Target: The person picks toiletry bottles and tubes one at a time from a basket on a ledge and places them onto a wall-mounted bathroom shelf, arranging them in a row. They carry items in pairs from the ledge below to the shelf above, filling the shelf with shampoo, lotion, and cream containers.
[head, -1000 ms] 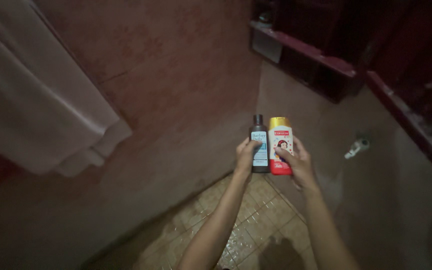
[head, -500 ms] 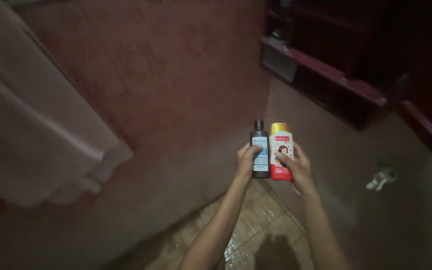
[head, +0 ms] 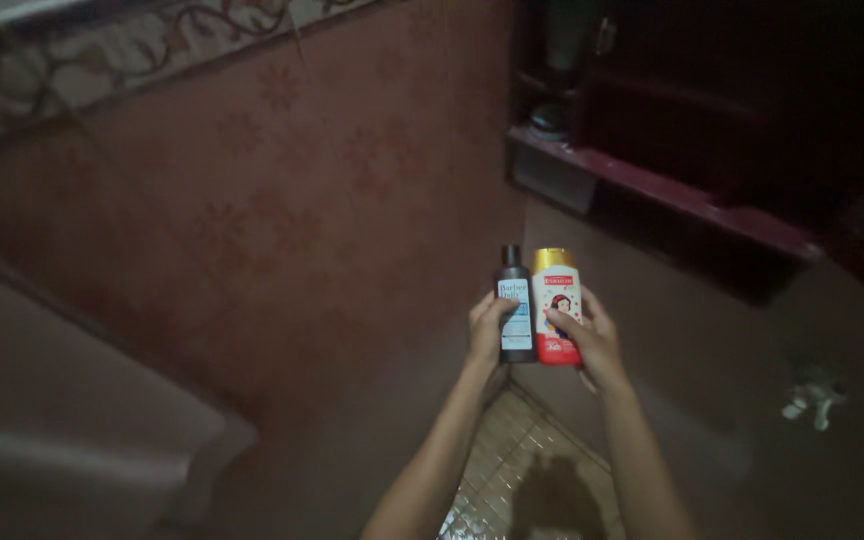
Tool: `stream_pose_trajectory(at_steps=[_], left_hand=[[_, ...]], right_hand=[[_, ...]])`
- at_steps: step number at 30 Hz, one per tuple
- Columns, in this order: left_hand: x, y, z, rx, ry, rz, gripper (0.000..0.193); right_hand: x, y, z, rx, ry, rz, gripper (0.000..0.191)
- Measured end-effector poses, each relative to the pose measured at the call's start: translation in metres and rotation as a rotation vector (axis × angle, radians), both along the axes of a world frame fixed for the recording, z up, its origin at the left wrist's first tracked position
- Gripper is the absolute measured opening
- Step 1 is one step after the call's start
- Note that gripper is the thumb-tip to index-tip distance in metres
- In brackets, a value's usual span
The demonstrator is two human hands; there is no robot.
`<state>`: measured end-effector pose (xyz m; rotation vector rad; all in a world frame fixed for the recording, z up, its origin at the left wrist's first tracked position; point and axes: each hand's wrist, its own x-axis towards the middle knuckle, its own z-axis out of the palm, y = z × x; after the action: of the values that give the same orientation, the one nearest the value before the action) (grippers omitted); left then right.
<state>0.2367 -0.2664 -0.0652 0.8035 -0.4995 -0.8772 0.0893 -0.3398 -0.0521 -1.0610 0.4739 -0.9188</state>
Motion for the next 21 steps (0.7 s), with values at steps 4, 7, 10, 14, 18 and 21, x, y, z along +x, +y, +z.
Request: stream_pose_trajectory(at_steps=[4, 7, 10, 14, 18, 21], left_hand=[[0.016, -0.010, 0.006, -0.025, 0.019, -0.060, 0.029], [0.030, -0.028, 0.010, 0.018, 0.037, -0.074, 0.029], [0.037, -0.047, 0.005, 0.067, -0.002, -0.058, 0.026], [0.045, -0.070, 0.007, 0.006, -0.012, -0.029, 0.027], [0.047, -0.088, 0.016, -0.036, 0.018, -0.040, 0.025], [0.044, -0.091, 0.030, -0.008, -0.010, -0.051, 0.026]], right_hand=[[0.014, -0.006, 0.000, 0.013, 0.031, -0.046, 0.068], [0.029, -0.023, 0.004, -0.017, 0.003, -0.055, 0.068], [0.031, -0.037, 0.005, -0.025, 0.006, -0.061, 0.068], [0.040, -0.060, 0.019, 0.000, 0.060, -0.041, 0.073], [0.041, -0.072, 0.031, -0.026, 0.011, -0.020, 0.073], [0.037, -0.079, 0.042, -0.066, -0.006, -0.006, 0.074]])
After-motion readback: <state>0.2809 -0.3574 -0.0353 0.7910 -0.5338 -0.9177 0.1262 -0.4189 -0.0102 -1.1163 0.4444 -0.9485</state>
